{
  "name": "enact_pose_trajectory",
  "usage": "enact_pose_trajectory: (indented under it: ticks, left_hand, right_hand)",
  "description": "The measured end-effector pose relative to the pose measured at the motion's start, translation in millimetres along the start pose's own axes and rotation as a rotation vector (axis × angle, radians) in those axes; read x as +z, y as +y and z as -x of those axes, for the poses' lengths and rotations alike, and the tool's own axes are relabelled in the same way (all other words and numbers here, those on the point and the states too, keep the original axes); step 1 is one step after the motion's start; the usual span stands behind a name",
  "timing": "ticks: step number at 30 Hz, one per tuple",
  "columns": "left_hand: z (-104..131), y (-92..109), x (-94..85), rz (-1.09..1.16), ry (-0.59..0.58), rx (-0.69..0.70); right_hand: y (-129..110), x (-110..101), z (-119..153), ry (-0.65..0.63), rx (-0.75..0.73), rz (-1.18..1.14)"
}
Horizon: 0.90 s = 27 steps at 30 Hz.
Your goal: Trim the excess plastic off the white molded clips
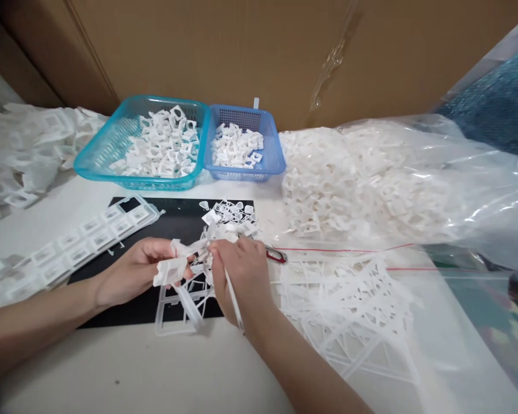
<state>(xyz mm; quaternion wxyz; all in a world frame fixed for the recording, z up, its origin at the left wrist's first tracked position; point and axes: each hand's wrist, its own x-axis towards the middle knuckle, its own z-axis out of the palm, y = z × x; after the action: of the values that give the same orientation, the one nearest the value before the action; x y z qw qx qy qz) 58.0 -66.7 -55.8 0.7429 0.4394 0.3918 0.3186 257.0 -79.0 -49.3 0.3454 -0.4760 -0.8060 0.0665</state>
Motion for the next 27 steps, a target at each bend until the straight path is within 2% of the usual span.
enact_pose_trajectory:
  ticks: [2, 4, 7, 11, 13, 17, 19, 21, 24, 25, 27]
  left_hand:
    - [-0.6, 1.8, 0.8, 0.015, -0.001, 0.003]
    - [-1.5, 4.7, 2.7, 0.016, 0.025, 0.03]
    - [-1.1, 9.1, 6.8, -0.024, 0.041, 0.054]
    - [5.6, 14.5, 13.4, -0.121, 0.03, 0.111]
    - [11.0, 19.1, 17.5, -0.206, 0.061, 0.159]
    - [20.0, 30.5, 26.8, -0.382, 0.213, 0.236]
    - [21.2, 35.8, 30.3, -0.346, 0.315, 0.259]
    - [21.1, 41.8, 31.5, -0.264, 0.437, 0.292]
    - [22.6, 56.2, 27.2, -0.24, 0.535, 0.364]
    - [23.2, 63.8, 23.8, -0.256, 0.535, 0.402]
    - [21.7, 85.8, 15.1, -0.331, 0.363, 0.427]
  right_hand:
    - [-1.1, -4.5, -1.5, -0.061, 0.021, -0.091]
    - [-3.8, -12.3, -3.1, -0.097, 0.064, -0.276]
    - [-10.7, -21.8, -3.2, -0.051, 0.143, -0.493]
    - [-22.2, -19.6, 0.3, 0.05, 0.188, -0.375]
    - [-27.4, -16.0, 1.7, 0.074, 0.249, -0.368]
    - [-35.6, -15.3, 4.0, 0.207, 0.297, -0.49]
    - [-36.9, -17.9, 5.2, 0.321, 0.266, -0.502]
    - [-34.9, -21.6, 4.7, 0.409, 0.316, -0.538]
    - [-27.3, -27.3, -0.5, 0.39, 0.479, -0.692]
    - [-24.9, -28.3, -2.4, 0.345, 0.505, -0.745]
    - [-21.9, -27.7, -4.3, 0.247, 0.496, -0.815]
